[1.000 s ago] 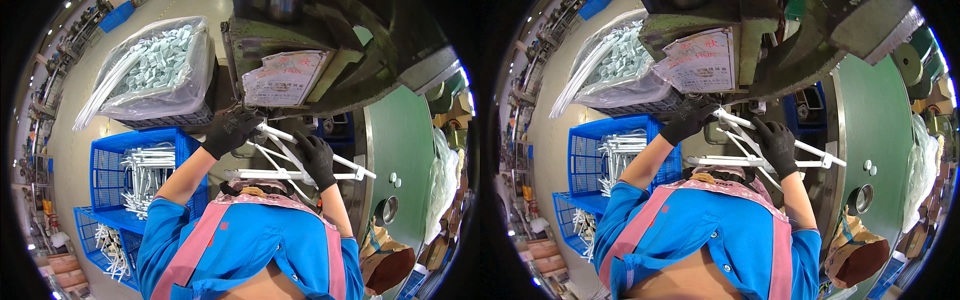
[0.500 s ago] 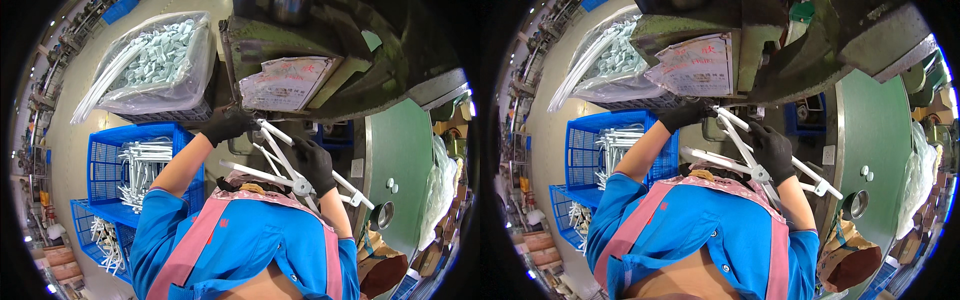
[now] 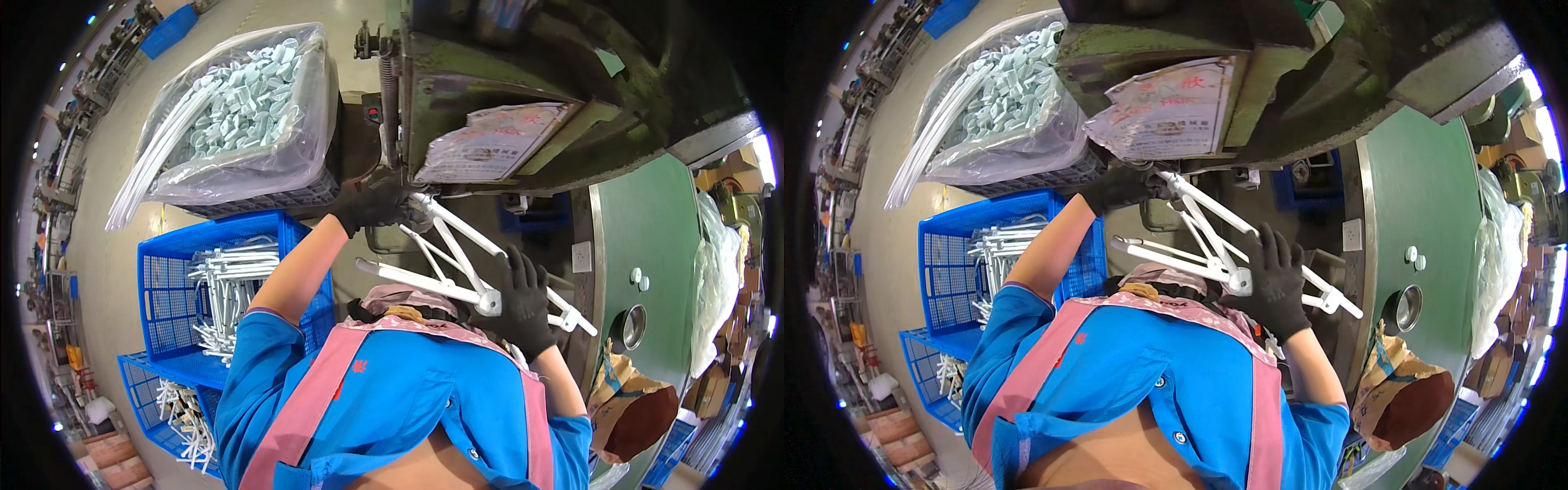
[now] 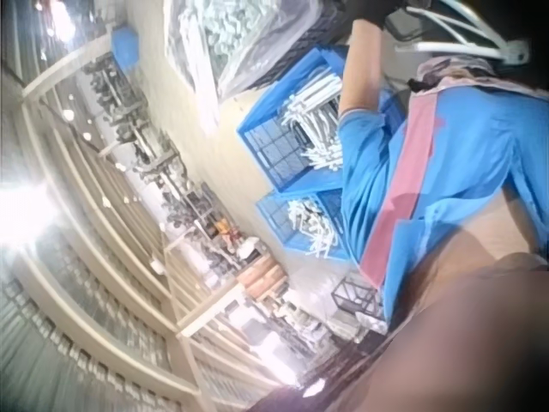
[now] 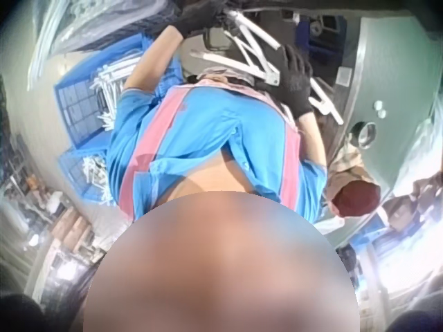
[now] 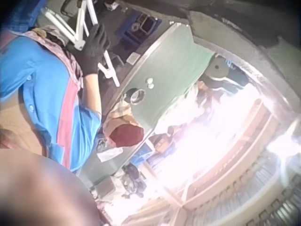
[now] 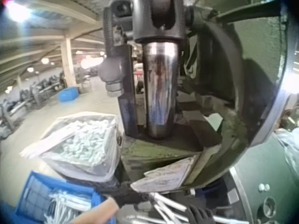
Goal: The person assembles white plastic hangers by inserting a central plastic cap onto the ends of metal rods. They pick rods from a blue crate, attach the cap, and place the finished hanger into another crate. The process is repeated continuously.
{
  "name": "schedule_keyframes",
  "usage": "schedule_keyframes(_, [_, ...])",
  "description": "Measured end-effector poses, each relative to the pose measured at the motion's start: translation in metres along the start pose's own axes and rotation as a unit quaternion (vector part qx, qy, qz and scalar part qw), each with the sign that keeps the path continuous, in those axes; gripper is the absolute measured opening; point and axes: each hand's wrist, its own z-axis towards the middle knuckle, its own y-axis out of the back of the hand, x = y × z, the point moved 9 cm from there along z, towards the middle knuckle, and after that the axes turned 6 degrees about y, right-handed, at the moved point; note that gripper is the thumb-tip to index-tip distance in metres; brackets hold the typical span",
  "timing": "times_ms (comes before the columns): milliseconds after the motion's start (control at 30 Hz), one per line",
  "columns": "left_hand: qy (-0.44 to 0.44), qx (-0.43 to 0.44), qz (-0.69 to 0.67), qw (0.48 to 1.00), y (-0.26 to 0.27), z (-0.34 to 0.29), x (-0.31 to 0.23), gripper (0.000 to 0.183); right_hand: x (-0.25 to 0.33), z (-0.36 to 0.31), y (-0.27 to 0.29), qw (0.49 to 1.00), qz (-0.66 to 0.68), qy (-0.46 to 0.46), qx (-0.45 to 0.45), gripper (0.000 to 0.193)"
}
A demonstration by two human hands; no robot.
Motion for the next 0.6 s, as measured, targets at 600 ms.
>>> schedule_keyframes(600, [-0.201,-0.164,0.127,0.957,0.006,-0.025,-0.001,0.029,-0.012,-0.028,-0.019,0.985,-0.062,-0.141,-0.077,0.066])
